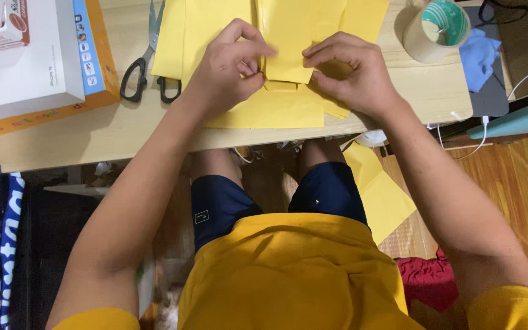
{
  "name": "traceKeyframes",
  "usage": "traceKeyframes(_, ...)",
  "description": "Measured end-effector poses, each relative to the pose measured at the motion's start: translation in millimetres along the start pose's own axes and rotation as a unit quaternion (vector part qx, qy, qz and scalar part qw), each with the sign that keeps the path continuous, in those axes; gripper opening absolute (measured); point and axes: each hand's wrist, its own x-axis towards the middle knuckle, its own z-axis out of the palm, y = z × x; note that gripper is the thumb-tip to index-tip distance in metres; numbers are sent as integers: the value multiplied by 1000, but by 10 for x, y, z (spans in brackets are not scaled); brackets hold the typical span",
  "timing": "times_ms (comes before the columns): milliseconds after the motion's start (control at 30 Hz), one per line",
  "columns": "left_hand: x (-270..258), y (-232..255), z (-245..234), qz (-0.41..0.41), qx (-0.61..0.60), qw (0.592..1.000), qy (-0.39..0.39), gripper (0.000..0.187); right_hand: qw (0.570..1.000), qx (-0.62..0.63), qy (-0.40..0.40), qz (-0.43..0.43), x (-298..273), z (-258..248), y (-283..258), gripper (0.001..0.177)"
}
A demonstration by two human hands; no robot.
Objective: The person wraps a small box in yellow paper. They place the box on the paper, fold the paper around it, and use scissors to trim the excess. The person then folds the edges and secures the package with tape.
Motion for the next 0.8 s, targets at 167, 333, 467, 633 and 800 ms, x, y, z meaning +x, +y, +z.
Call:
traceKeyframes(167, -50, -28, 23, 36, -4, 999, 10, 32, 998, 54, 23, 36, -19, 80, 35, 17)
traceKeyframes(333, -83, -41, 50, -3, -46, 999, 19, 34, 997, 43, 34, 45, 2, 110, -50, 15)
traceKeyframes(467, -30, 11, 65, -4, -39, 999, 32, 31, 991, 74, 40, 101, 45, 109, -106, 29)
traceKeyframes(633, 92, 216, -5, -16, -50, 995, 81, 24, 974, 185, 93, 95, 158, 23, -131, 22)
traceKeyframes(800, 273, 437, -195, -108, -306, 940, 101, 18, 912, 308, 207, 174, 297, -146, -309, 31)
